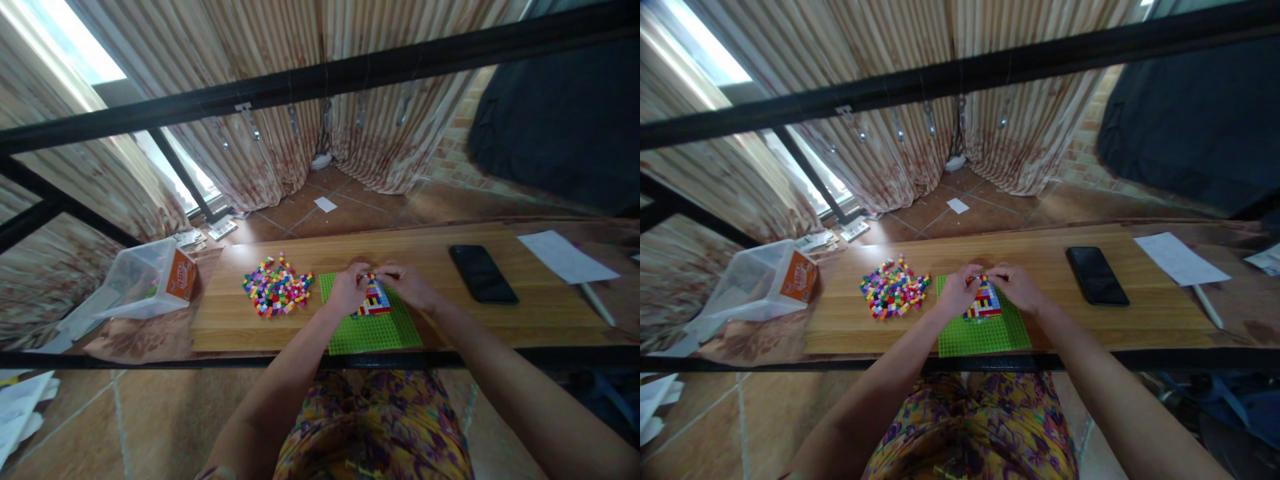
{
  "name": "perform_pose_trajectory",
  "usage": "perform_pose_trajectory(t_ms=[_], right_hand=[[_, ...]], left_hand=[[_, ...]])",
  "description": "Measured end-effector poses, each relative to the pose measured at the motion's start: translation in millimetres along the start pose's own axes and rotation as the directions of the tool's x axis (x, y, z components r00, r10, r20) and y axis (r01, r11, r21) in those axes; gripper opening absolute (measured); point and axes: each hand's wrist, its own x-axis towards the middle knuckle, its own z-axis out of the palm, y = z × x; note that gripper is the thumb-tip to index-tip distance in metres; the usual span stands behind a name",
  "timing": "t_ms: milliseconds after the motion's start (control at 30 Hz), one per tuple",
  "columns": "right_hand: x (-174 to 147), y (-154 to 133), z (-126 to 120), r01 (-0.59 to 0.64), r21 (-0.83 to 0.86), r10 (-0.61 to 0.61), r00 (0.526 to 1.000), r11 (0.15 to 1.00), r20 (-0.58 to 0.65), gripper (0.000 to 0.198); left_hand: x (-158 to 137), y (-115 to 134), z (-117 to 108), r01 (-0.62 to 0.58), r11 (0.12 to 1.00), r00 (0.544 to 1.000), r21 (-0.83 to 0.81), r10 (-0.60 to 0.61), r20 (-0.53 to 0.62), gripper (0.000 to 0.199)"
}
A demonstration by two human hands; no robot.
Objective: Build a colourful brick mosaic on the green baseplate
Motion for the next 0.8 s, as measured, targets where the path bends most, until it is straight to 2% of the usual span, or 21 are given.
perform_pose_trajectory(t_ms=[167,367,500,633,800], right_hand=[[-4,3,4,-0.033,0.067,0.034,0.999,0.997,-0.021,0.03],[-18,22,18,-0.199,0.329,0.262,0.952,0.923,-0.159,0.046],[-25,29,24,-0.197,0.368,0.271,0.949,0.909,-0.162,0.044],[-27,32,25,-0.199,0.359,0.278,0.943,0.912,-0.184,0.043],[-28,35,27,-0.189,0.352,0.268,0.944,0.917,-0.191,0.04]], left_hand=[[1,0,-3,-0.028,0.999,0.999,0.017,0.027,0.026,0.036],[4,1,-8,-0.033,0.999,0.998,0.008,0.032,0.055,0.035],[8,12,-8,-0.083,0.982,0.991,0.171,0.064,0.115,0.032],[9,22,-4,-0.136,0.907,0.979,0.399,0.061,0.195,0.03],[8,21,0,-0.139,0.861,0.977,0.49,0.038,0.212,0.031]])
